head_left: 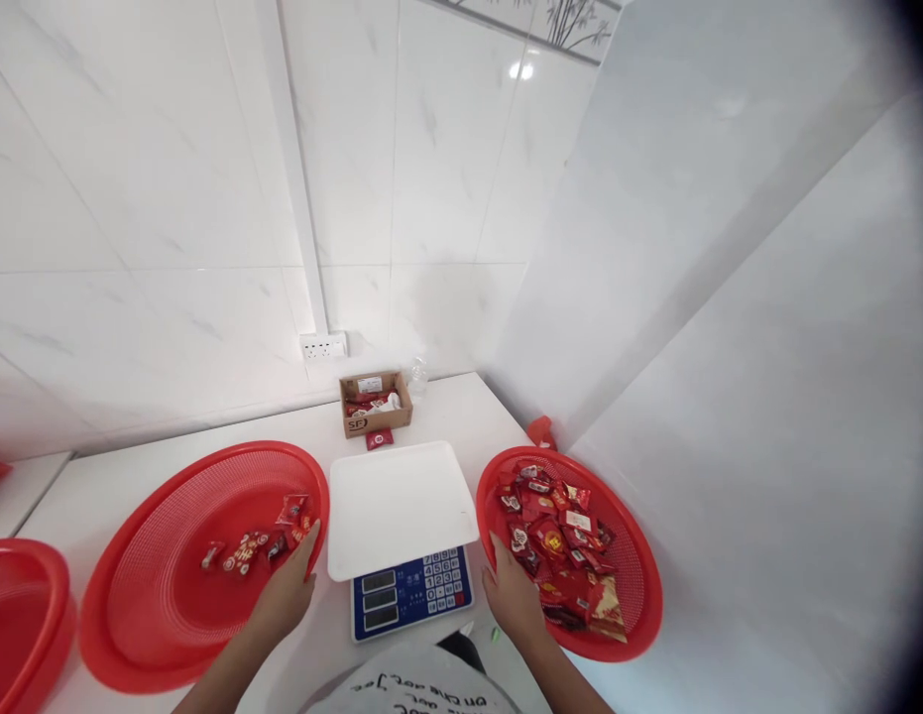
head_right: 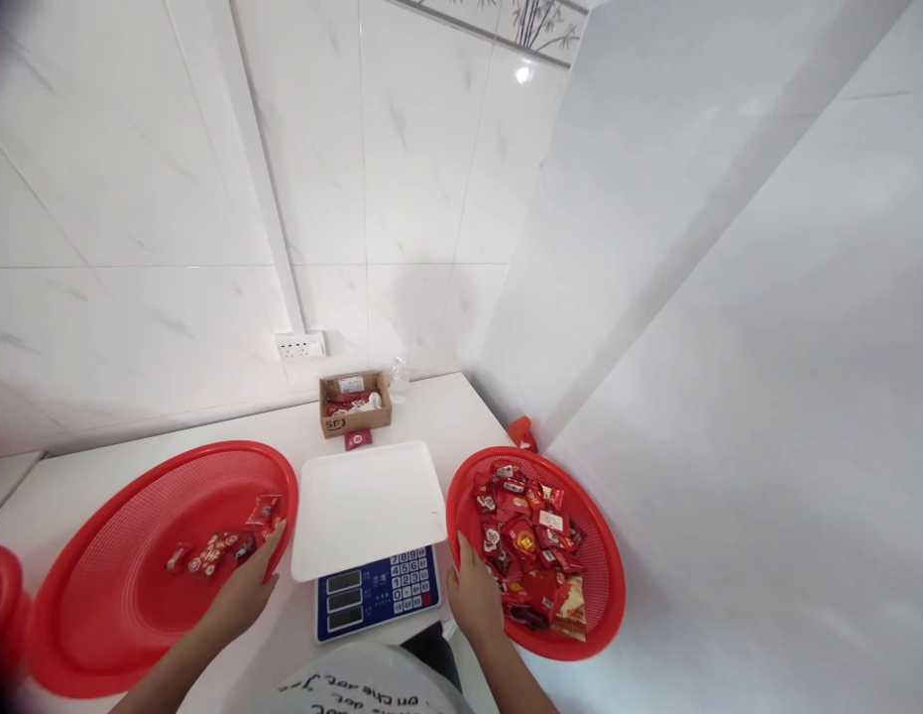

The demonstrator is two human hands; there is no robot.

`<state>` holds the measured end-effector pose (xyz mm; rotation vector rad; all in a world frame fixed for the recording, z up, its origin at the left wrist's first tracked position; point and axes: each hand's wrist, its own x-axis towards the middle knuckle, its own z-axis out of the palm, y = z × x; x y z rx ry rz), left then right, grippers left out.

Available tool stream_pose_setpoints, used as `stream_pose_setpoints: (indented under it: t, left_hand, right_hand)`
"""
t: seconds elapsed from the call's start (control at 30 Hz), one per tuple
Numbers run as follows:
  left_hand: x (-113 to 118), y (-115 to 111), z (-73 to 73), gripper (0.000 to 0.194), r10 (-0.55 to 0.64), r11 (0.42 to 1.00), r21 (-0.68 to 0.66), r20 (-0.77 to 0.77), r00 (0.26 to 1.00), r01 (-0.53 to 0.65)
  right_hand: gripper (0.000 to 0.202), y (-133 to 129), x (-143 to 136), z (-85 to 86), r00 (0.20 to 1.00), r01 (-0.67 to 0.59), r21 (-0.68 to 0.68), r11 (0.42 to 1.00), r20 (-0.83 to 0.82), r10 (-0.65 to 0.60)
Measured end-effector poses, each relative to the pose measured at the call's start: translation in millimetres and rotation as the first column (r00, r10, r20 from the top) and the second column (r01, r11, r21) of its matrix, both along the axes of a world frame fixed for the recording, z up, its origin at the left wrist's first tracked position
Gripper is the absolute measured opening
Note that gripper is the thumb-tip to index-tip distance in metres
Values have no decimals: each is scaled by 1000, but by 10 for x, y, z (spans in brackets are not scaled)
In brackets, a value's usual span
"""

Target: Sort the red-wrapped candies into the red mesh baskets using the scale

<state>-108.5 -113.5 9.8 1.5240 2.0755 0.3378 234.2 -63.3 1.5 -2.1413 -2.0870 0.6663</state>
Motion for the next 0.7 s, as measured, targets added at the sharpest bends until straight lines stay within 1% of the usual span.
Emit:
stream_pose_setpoints:
  t: [0.13,0.27,0.37,0.5,0.6,0.7]
  left_hand:
    - [-121,66,38,62,5,999,-31,-71,997,-7]
    - [-215,126,87,68,-24,999,-35,-189,982,18]
    - [-235,164,85,70,-36,999,-12,-298,954,33]
    - [-152,201,39,60,24,999,54,-383,923,-3]
    - [-24,218,12,54,66,989,149,-400,914,-7]
    - [123,224,-6,51,48,970,239,-349,936,39]
  right_hand:
    - [53,8,4,5,1000,-3,-5,1000,-22,2]
    - [55,4,7,14,1000,3,-21,1000,-15,-3]
    - [58,9,10,8,1000,0,-47,999,8,0]
    - [62,64,33,-34,1000,3,-123,992,-16,-5]
    - [61,139,72,-62,989,-6,-154,988,-145,-16]
    - [59,226,140,-74,947,19,-212,977,-310,-86]
